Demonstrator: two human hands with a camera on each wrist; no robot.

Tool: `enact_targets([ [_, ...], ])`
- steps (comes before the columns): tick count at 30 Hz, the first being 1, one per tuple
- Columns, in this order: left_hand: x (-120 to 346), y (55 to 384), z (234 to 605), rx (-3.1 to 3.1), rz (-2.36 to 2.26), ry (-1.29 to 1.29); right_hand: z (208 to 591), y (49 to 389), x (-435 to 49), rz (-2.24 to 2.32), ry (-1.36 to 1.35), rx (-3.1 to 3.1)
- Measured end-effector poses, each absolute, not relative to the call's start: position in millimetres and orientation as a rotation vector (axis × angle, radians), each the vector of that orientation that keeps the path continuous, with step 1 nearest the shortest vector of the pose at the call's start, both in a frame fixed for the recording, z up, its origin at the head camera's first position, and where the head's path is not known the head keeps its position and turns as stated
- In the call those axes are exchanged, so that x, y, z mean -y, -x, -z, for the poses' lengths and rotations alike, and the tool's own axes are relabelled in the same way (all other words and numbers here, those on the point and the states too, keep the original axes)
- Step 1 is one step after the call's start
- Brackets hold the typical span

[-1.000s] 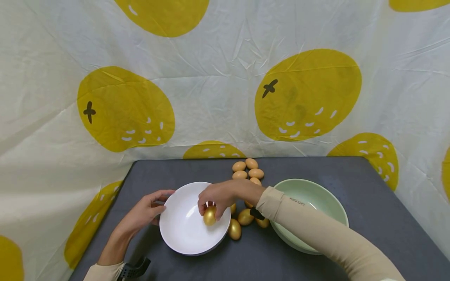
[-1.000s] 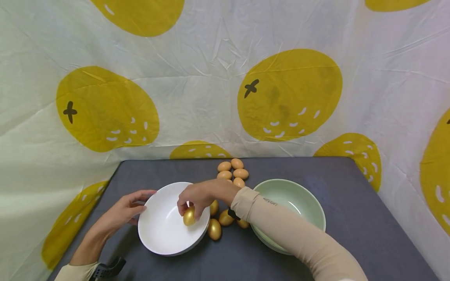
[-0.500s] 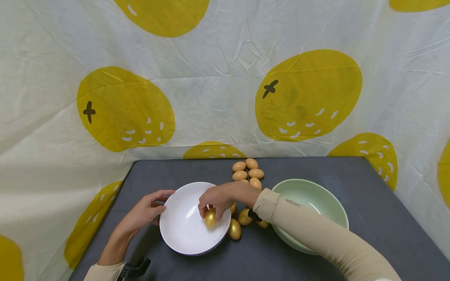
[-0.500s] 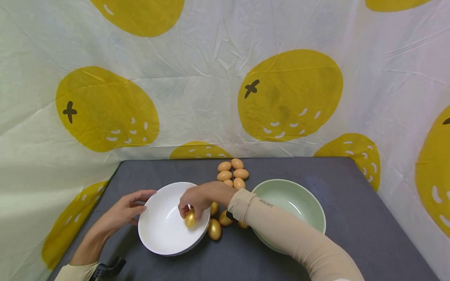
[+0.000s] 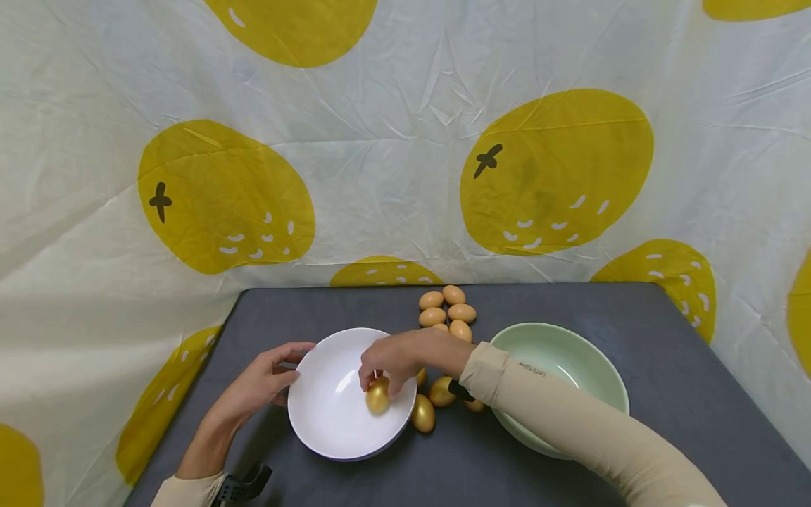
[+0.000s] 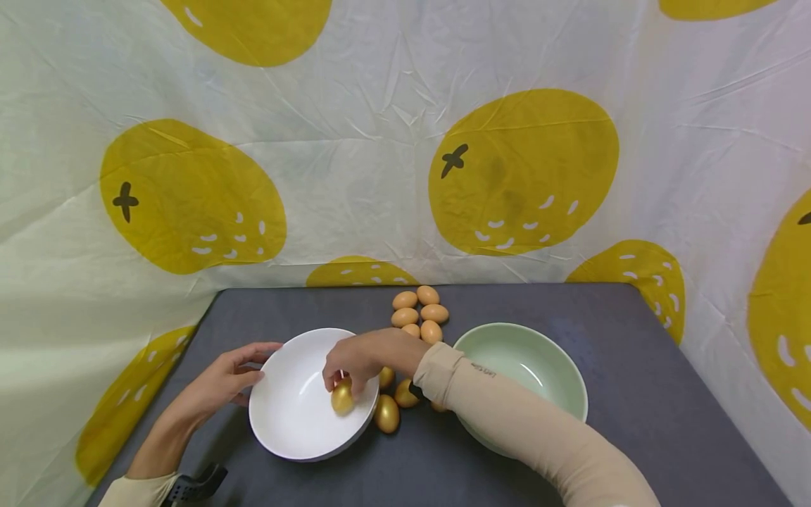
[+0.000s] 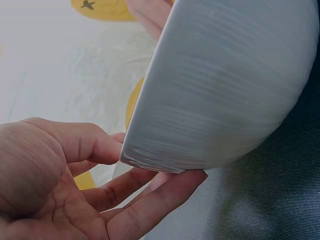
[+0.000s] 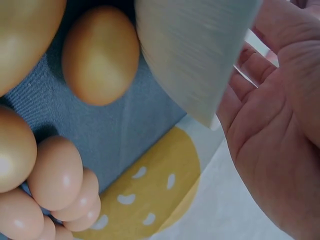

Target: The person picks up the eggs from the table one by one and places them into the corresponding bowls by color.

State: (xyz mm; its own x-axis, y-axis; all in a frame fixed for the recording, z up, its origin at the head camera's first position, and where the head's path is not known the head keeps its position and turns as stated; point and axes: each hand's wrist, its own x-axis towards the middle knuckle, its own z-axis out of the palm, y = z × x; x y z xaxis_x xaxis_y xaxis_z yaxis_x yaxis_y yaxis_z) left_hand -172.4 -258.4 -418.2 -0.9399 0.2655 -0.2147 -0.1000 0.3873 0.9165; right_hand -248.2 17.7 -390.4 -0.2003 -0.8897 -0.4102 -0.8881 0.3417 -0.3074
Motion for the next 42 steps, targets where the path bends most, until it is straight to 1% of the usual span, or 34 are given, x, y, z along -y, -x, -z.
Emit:
enact_targets([
  [14, 257, 173, 417, -2.342, -1.547, -0.121, 363, 242, -44, 0.246, 1.59, -2.101],
  [23, 259, 174, 418, -2.336, -1.545, -0.138, 349, 236, -66, 0.399, 1.531, -2.104],
  [32, 259, 172, 417, -2.327, -1.555, -0.137, 348, 233, -88, 0.398, 1.565, -2.141],
  [42, 258, 171, 418, -2.328, -1.552, -0.131, 347, 226, -106, 0.424, 1.522, -2.14],
])
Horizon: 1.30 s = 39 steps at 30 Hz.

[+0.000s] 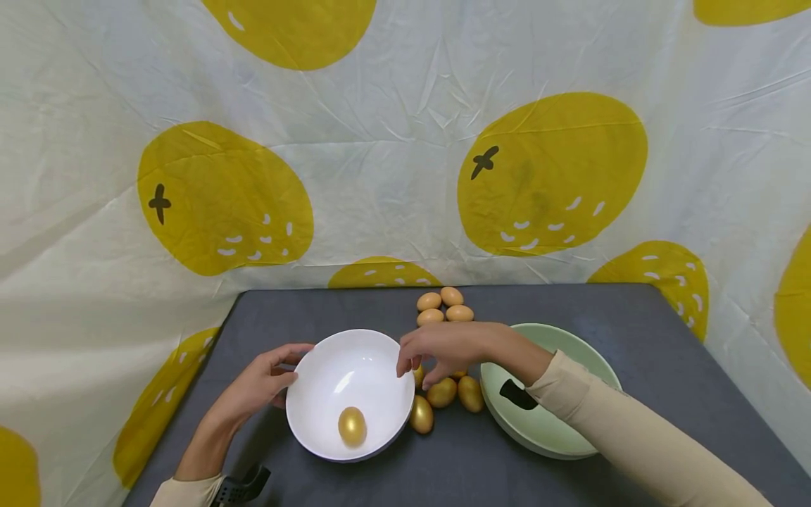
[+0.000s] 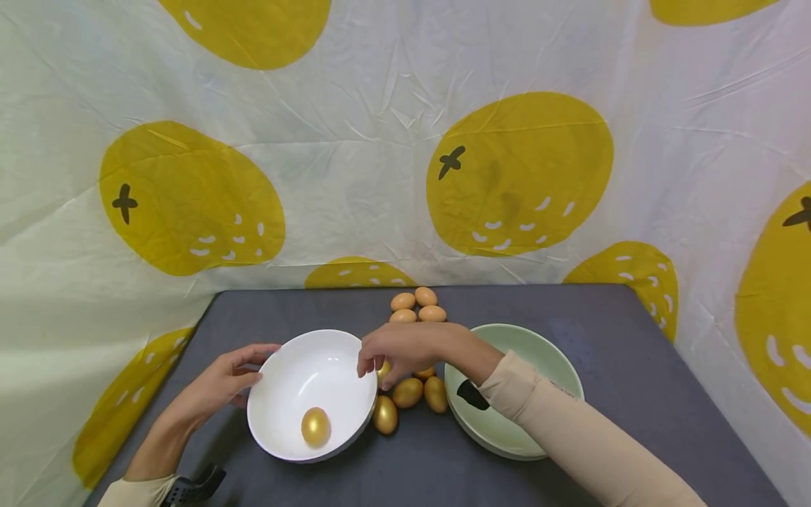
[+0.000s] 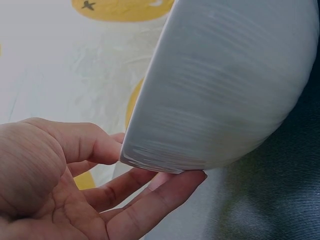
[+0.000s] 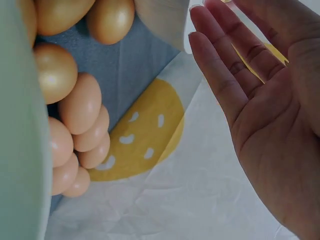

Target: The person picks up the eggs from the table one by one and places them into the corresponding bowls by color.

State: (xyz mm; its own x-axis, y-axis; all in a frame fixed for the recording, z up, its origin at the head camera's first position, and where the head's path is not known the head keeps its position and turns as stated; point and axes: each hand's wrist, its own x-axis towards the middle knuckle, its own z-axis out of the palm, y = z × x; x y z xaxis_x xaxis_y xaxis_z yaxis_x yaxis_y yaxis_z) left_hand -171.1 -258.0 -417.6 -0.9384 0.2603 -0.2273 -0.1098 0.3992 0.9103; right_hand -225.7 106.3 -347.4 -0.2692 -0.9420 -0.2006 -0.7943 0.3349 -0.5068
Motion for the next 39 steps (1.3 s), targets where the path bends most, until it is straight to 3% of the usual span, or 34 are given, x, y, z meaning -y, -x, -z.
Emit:
enact_targets([
  [39, 258, 170, 418, -2.32, -1.57, -0.131, 388, 229, -126, 0.217, 1.395, -2.238],
])
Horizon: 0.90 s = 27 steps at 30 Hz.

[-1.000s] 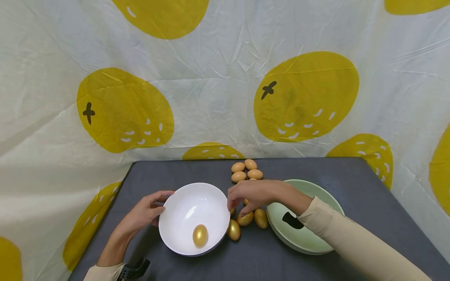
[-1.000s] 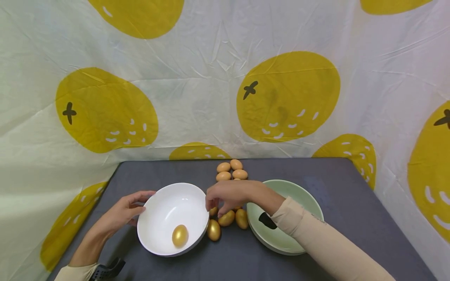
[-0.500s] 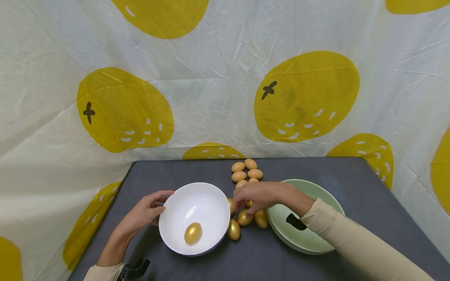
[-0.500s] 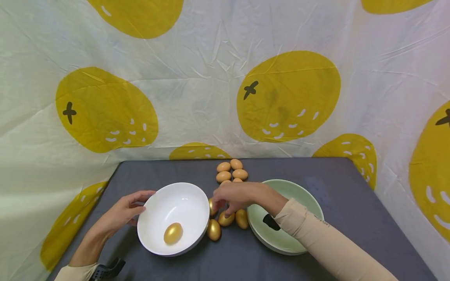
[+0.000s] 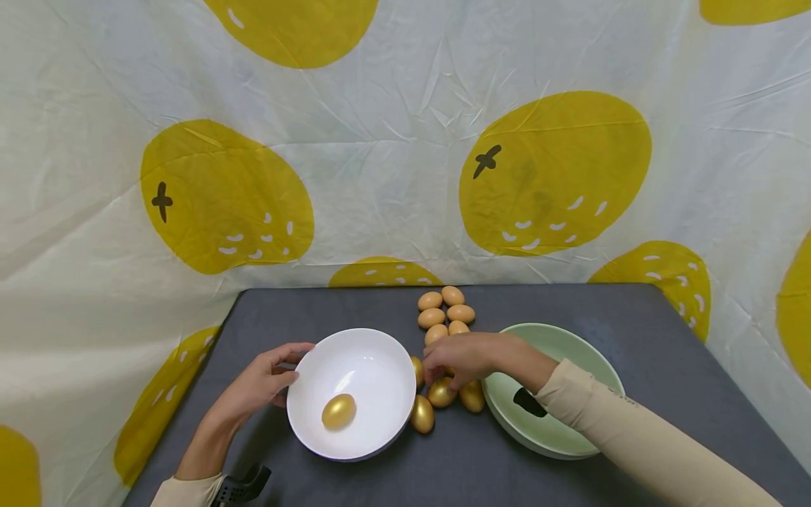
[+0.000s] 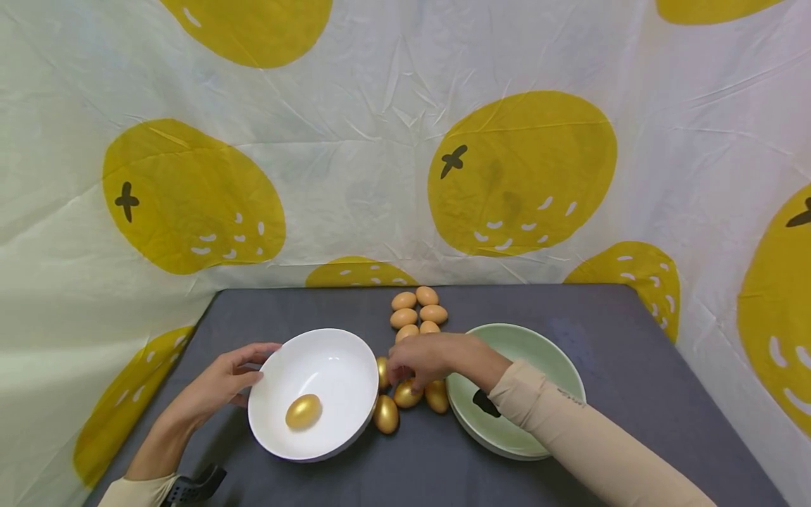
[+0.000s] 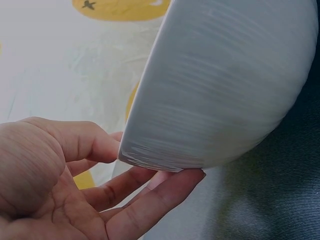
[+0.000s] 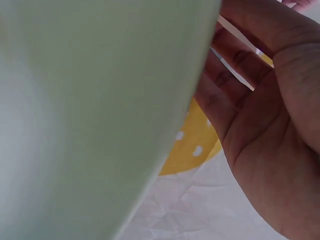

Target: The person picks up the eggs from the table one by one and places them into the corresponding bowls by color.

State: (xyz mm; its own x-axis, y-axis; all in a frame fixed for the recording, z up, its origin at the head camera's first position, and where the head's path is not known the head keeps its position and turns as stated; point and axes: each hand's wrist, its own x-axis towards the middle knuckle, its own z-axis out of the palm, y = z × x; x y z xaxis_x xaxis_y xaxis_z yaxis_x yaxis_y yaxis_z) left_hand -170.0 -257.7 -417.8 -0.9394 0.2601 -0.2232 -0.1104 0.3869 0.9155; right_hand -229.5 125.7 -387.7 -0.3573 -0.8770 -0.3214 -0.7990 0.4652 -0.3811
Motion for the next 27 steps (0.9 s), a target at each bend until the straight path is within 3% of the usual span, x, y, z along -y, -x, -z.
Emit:
enact_targets([
  [27, 257, 169, 418, -2.325, -1.568, -0.115, 393, 226, -115, 0.003, 1.396, -2.333],
])
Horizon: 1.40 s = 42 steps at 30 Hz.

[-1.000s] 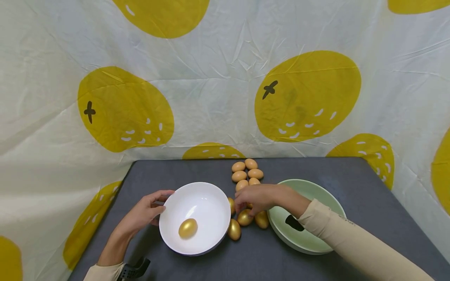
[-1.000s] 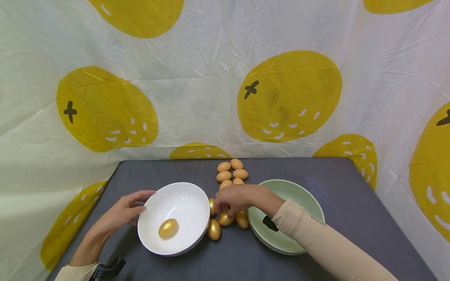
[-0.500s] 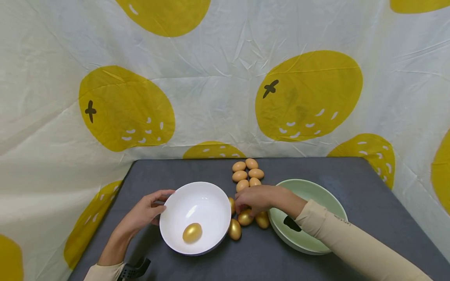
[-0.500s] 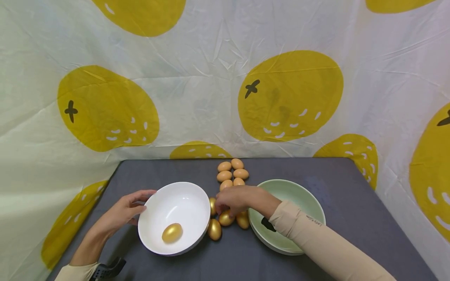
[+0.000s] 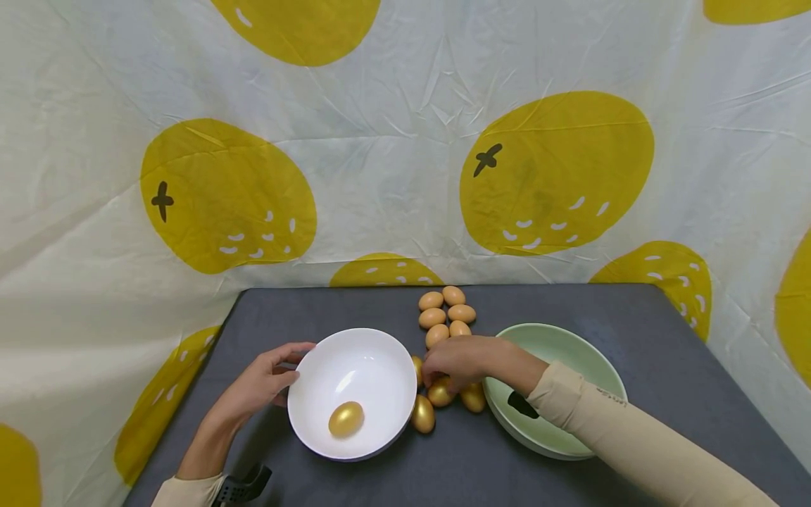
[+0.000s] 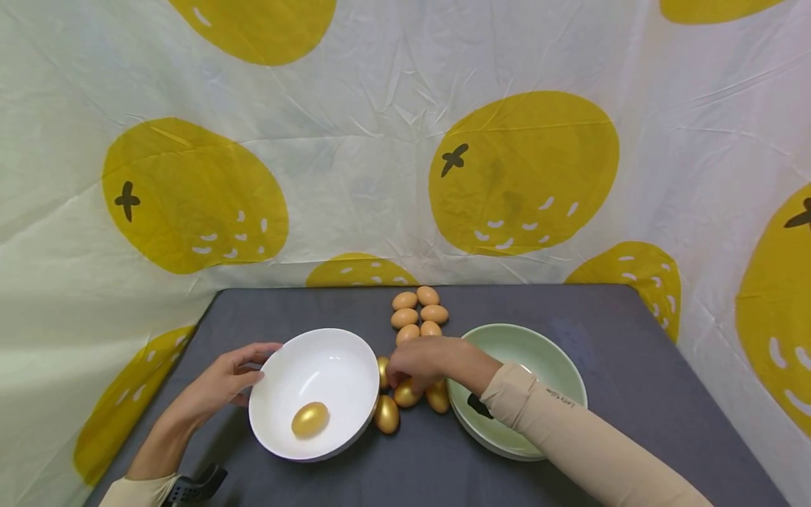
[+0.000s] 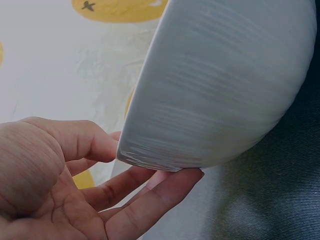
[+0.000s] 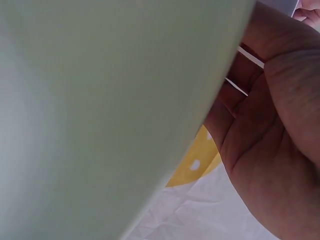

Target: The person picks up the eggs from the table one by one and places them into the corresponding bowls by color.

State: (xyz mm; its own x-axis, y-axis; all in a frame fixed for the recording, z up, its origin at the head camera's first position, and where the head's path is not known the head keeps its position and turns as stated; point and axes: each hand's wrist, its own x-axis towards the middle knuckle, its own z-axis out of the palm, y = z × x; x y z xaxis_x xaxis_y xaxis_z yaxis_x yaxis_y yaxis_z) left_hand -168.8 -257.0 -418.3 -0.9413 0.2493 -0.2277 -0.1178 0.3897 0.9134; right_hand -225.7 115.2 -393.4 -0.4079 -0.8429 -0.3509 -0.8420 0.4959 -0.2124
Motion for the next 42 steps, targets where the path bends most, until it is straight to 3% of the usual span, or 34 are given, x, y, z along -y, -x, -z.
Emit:
enact_targets([
  [42, 260, 172, 421, -2.331, -1.557, -0.116, 385, 225, -121, 0.091, 1.497, -2.297],
])
